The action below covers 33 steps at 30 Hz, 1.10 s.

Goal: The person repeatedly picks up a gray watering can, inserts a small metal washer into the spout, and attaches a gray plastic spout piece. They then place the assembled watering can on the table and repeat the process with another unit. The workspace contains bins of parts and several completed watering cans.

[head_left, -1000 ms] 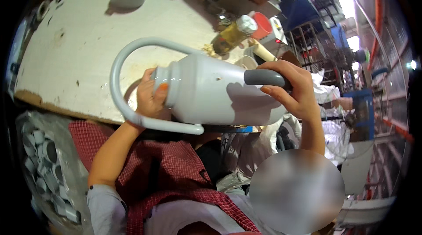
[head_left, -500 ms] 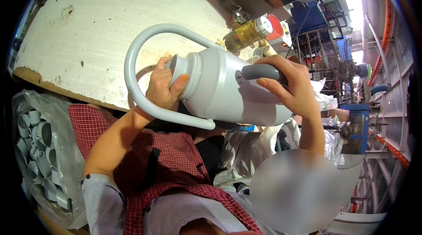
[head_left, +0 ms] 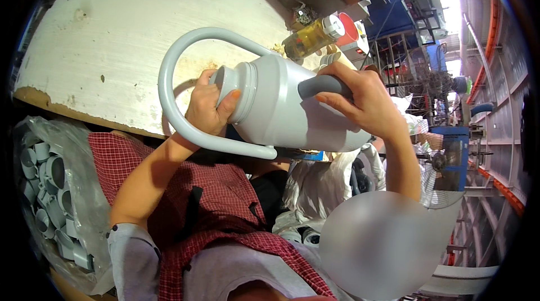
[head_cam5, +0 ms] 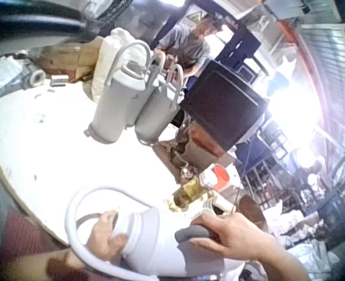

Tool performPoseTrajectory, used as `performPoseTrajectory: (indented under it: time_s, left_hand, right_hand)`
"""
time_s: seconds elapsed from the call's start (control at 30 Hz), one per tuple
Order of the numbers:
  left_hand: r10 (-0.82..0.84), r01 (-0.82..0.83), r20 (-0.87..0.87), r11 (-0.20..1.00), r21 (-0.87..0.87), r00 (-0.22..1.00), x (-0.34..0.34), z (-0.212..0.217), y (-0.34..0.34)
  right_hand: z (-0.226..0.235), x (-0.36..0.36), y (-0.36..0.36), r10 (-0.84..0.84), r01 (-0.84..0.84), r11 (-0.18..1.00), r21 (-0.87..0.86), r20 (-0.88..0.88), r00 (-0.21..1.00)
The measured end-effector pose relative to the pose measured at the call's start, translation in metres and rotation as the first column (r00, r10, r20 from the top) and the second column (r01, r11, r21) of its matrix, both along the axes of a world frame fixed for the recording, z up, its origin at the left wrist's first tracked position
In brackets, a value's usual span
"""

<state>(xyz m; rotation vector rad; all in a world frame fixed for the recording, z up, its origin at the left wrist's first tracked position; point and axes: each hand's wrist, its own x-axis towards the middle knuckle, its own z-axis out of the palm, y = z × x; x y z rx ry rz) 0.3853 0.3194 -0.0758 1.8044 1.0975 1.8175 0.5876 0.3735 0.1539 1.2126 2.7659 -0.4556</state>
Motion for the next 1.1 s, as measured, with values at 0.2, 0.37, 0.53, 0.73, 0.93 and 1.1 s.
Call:
performPoseTrajectory:
  time_s: [0.2,0.37,0.53,0.73,0.93,1.1]
  left_hand:
    - [0.335,-0.324,-0.080,0.938,0.122,0.939,0.001,-0.015,0.008]
    - [0.273,-0.260,-0.124,0.959,0.115,0.954,0.011,-0.001,0.006]
    - [0.188,-0.186,-0.053,0.981,0.049,0.981,-0.006,-0.010,-0.012]
    - [0.317,-0.315,-0.001,0.942,0.120,0.948,-0.006,-0.022,-0.013]
    - [0.291,-0.301,-0.088,0.945,-0.130,0.953,-0.008,-0.015,-0.026]
    - [0.346,-0.336,0.036,0.929,-0.154,0.938,-0.019,0.006,-0.024]
  right_hand:
    - [-0.009,-0.007,0.003,0.076,-0.073,0.991,0.108,-0.018,0.997]
    - [0.001,-0.008,-0.009,-0.031,0.036,0.988,0.151,-0.034,0.999]
    - [0.001,-0.024,-0.027,-0.082,0.080,0.990,0.113,0.015,0.997]
    - [-0.026,-0.011,-0.022,-0.010,0.024,0.980,0.199,-0.072,0.997]
    - [-0.025,-0.013,-0.001,0.242,-0.236,0.918,0.320,0.023,0.970]
    - [-0.005,-0.041,-0.013,0.469,-0.385,0.813,0.438,-0.100,0.877]
